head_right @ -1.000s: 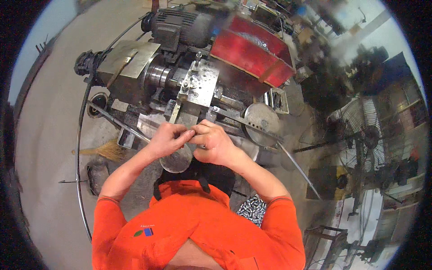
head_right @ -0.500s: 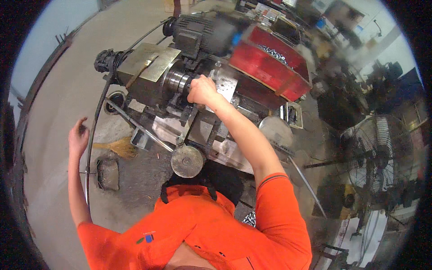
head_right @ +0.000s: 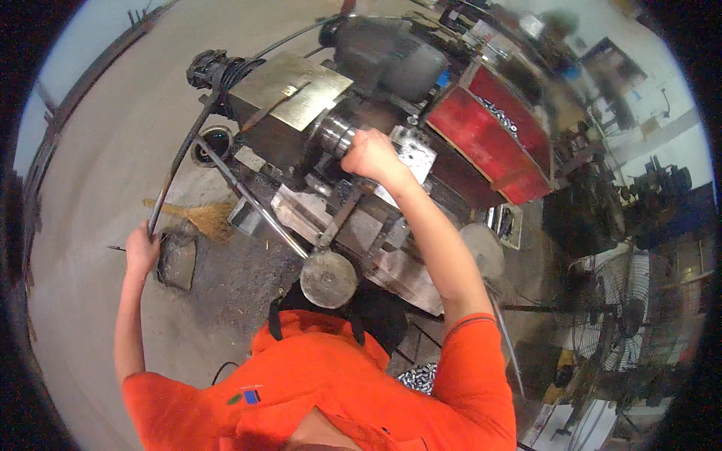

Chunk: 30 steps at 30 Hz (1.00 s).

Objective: The person operates a metal forming machine by inserting small metal pieces into the chuck and pulling a lever to activate the forming cycle. The person repeatedly picks up metal pieces from a nearby pile, inserts them into the machine, and collects the formed parts.

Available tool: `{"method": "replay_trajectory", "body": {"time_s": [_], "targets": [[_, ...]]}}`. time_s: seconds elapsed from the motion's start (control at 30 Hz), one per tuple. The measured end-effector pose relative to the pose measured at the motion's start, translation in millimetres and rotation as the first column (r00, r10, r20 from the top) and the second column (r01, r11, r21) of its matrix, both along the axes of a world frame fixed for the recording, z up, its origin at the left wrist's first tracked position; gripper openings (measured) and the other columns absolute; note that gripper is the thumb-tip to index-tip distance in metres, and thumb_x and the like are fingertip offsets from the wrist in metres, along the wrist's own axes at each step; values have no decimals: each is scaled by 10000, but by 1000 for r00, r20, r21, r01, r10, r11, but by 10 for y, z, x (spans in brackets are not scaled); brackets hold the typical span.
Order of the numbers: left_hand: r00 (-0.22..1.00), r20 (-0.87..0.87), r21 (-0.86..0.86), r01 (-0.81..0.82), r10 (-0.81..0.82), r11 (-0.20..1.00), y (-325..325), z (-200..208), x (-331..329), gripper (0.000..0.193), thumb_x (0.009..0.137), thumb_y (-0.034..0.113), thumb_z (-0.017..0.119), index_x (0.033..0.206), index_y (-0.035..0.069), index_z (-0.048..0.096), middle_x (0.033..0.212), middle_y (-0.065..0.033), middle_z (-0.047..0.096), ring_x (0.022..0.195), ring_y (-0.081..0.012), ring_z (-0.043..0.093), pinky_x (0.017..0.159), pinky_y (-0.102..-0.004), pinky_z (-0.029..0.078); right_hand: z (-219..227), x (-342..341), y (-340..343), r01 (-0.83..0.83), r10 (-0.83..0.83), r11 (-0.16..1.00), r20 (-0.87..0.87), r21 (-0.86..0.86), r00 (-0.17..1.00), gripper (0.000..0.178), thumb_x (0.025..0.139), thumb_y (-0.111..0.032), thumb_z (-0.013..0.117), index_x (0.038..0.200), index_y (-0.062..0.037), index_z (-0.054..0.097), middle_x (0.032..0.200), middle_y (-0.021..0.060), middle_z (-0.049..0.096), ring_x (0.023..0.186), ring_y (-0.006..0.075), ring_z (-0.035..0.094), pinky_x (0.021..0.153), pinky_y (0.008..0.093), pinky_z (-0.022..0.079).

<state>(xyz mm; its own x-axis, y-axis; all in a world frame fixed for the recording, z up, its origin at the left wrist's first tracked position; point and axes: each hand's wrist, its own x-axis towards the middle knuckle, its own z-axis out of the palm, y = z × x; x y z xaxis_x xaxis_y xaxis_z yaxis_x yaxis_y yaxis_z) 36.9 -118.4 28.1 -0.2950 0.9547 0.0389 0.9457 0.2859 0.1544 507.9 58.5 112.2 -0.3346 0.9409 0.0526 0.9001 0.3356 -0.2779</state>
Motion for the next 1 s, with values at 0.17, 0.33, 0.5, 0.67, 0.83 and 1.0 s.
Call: {"method": "replay_trajectory", "body": {"time_s": [0.17,0.33,0.5,0.67,0.83,1.0], "targets": [[905,-422,-8,57,-55,998,495,-272,-1588,182,753,122,582,910,45,631,706,-155,626,669,-330,622,615,-449,491,-45,17,-21,-3,3,998,4,60,1000,199,509,-173,577,607,-36,684,704,217,627,729,392,608,719,409,510],[847,-517,21,155,-122,988,910,-121,-1763,188,733,87,584,914,52,617,788,-145,629,697,-316,623,609,-426,500,8,-8,-43,36,-37,999,34,27,999,218,511,-201,555,598,-46,682,678,216,619,735,392,582,707,417,501],[968,-249,330,107,-23,938,1116,-166,-1277,246,779,110,580,1011,60,645,884,-141,659,843,-306,638,744,-408,504,-75,128,-214,-98,111,972,-50,212,993,278,524,-185,569,732,-55,699,847,167,649,874,366,561,826,409,462],[904,388,425,-5,-177,905,1160,-994,145,297,811,169,600,1070,24,609,978,-173,645,928,-347,608,822,-412,471,149,632,-934,-47,151,887,-194,459,969,387,542,-109,624,924,-55,661,1111,138,597,993,332,542,837,397,465],[919,34,-265,387,-393,883,1052,-1560,1254,402,721,326,689,1031,81,615,984,-166,646,975,-328,615,802,-419,493,78,1616,-1963,251,-181,910,-227,330,957,357,544,-107,638,894,-41,673,1068,165,612,952,342,562,830,403,471],[737,-237,-433,503,-633,748,1496,-1581,939,296,745,330,669,985,163,629,935,-99,668,879,-273,648,713,-413,516,-254,2462,-2911,613,-599,784,-137,101,789,363,573,-120,649,925,-42,687,1090,137,625,1015,309,574,878,376,464]]}}
